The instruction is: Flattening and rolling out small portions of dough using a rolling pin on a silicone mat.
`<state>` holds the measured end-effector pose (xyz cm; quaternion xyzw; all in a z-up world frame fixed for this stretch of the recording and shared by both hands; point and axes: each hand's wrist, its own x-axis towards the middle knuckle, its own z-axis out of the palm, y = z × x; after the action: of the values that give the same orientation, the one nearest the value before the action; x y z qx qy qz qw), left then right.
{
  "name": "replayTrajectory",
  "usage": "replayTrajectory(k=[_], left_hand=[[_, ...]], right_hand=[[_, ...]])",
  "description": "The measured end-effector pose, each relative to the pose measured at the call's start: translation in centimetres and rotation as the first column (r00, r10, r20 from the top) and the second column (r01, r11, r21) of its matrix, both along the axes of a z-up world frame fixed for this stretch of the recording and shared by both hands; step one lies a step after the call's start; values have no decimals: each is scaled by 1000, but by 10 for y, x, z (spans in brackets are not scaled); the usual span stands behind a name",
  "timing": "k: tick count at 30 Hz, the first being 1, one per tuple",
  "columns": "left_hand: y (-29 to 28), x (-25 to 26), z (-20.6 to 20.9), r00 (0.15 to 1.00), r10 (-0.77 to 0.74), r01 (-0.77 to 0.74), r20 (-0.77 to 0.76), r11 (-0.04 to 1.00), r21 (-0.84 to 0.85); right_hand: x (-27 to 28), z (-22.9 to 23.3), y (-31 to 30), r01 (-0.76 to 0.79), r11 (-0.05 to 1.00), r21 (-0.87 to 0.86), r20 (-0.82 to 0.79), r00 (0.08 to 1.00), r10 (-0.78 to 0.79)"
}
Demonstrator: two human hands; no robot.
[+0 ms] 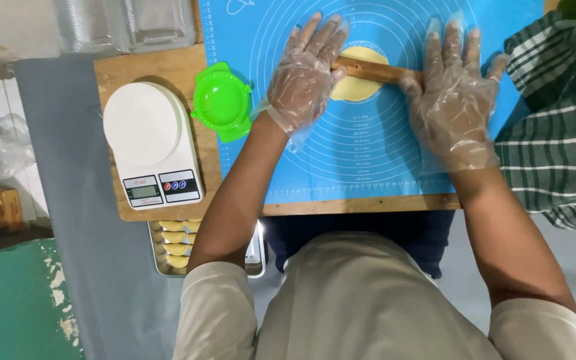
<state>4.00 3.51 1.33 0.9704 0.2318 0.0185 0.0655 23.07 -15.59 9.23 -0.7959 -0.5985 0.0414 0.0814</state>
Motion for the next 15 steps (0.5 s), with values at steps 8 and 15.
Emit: replayTrajectory(k=[8,15], left_hand=[[-11,-21,-10,951,22,38,308,982,-186],[-18,-28,-23,749,303,381,590,531,-757]], right_hand=[[-24,0,-23,68,995,-70,-30,997,-70],[-38,1,-35,89,987,-131,-47,994,-96]])
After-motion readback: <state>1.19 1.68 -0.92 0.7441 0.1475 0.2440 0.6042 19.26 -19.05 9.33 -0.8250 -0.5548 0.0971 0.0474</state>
